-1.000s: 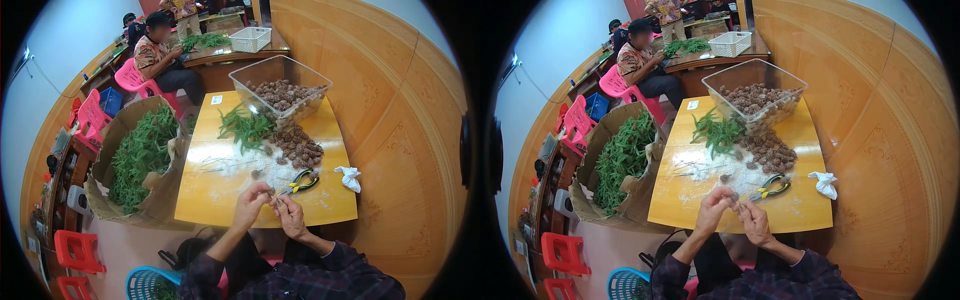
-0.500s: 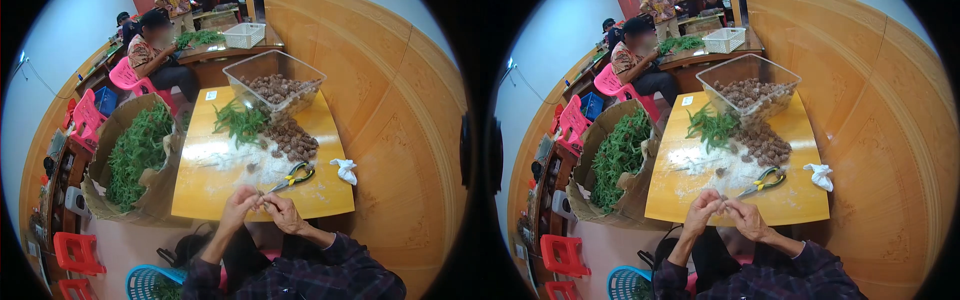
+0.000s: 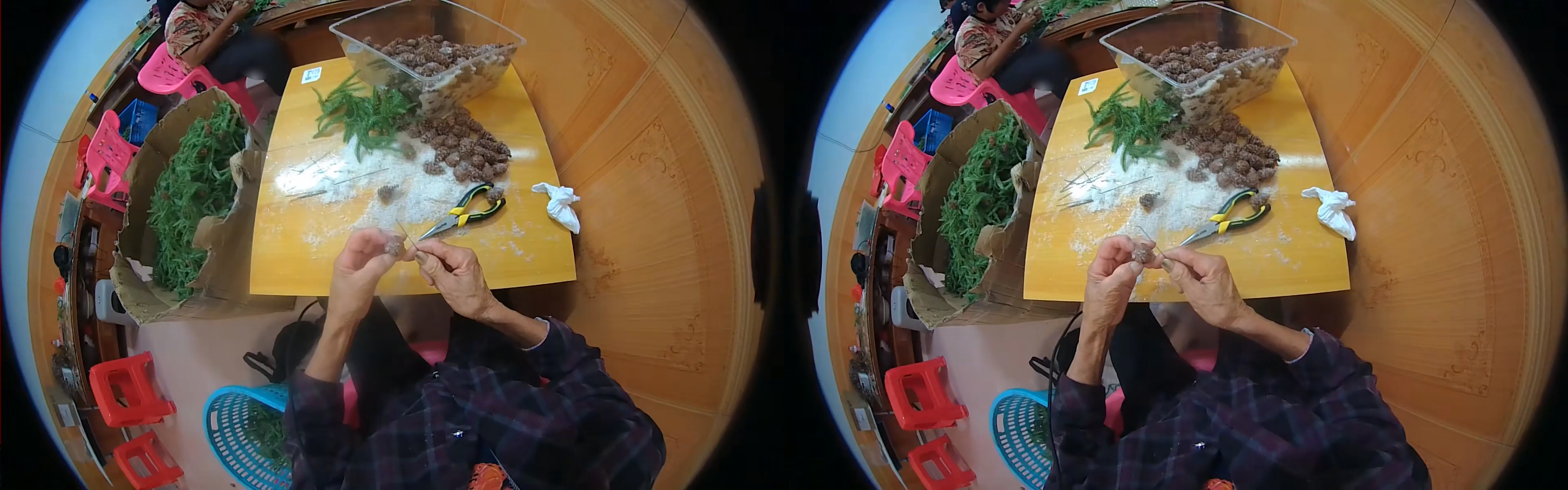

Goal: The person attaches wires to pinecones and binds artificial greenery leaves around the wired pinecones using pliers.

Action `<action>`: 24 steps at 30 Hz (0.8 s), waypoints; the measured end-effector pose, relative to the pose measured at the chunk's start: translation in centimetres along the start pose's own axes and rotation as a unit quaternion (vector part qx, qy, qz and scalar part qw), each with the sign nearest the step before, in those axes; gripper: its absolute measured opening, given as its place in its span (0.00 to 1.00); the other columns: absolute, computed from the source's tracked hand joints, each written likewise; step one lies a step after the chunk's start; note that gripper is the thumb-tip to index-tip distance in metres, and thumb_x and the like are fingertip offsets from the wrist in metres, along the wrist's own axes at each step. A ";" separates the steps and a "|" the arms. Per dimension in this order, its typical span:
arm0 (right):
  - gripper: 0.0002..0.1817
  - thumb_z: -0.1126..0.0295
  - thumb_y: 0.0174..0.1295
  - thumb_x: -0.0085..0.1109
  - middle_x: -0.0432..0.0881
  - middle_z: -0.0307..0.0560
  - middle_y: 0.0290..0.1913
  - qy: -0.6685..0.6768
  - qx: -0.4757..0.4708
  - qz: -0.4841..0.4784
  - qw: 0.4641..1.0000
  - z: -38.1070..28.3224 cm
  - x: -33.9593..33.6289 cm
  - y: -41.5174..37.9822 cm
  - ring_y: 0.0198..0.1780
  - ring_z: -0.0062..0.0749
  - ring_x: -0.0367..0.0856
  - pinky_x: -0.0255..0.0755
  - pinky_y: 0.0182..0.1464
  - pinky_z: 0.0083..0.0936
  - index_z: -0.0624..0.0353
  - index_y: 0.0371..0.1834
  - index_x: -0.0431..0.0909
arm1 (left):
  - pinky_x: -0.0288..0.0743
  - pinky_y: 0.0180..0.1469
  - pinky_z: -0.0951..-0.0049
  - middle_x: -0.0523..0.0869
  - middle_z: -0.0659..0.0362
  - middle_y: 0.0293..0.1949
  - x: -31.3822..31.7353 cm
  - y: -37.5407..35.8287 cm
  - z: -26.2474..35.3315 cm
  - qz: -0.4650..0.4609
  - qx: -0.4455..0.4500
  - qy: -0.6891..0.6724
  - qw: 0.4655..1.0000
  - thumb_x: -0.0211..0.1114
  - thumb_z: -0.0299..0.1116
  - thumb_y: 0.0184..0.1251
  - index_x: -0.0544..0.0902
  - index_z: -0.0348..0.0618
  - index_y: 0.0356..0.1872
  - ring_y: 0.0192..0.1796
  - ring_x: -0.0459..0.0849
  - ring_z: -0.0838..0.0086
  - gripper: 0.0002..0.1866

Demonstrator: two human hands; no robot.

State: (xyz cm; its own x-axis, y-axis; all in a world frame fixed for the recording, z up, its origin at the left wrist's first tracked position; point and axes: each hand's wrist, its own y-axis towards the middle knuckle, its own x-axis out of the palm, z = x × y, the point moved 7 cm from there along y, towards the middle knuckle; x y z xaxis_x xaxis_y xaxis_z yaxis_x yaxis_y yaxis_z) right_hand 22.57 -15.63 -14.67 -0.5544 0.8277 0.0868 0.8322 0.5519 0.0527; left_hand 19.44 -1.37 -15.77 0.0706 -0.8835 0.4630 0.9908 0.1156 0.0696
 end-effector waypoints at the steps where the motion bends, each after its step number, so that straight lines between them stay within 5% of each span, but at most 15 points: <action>1: 0.12 0.67 0.70 0.53 0.69 0.30 0.23 -0.012 -0.004 0.000 1.000 0.0 0.0 0.0 0.26 0.12 0.65 0.63 0.28 0.15 0.62 0.46 0.81 | 0.73 0.57 0.62 0.79 0.51 0.49 0.3 -0.1 0.1 -0.009 -0.002 0.002 1.000 0.58 0.19 0.61 0.73 0.41 0.45 0.46 0.80 0.68 0.12; 24: 0.08 0.70 0.65 0.57 0.84 0.45 0.29 -0.114 -0.019 -0.103 0.988 -0.1 -0.8 0.1 0.30 0.19 0.77 0.71 0.33 0.22 0.63 0.42 0.82 | 0.75 0.51 0.70 0.81 0.54 0.49 1.0 -0.4 -0.7 -0.108 -0.056 0.026 0.992 0.58 0.17 0.62 0.76 0.37 0.42 0.45 0.81 0.73 0.09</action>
State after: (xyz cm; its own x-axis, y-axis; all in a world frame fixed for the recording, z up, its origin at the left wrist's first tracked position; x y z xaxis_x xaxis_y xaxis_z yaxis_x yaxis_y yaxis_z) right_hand 23.14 -16.28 -14.62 -0.6950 0.7017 -0.1566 0.6986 0.7106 0.0838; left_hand 19.20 -2.62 -15.93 -0.1423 -0.9049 0.4011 0.9898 -0.1279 0.0626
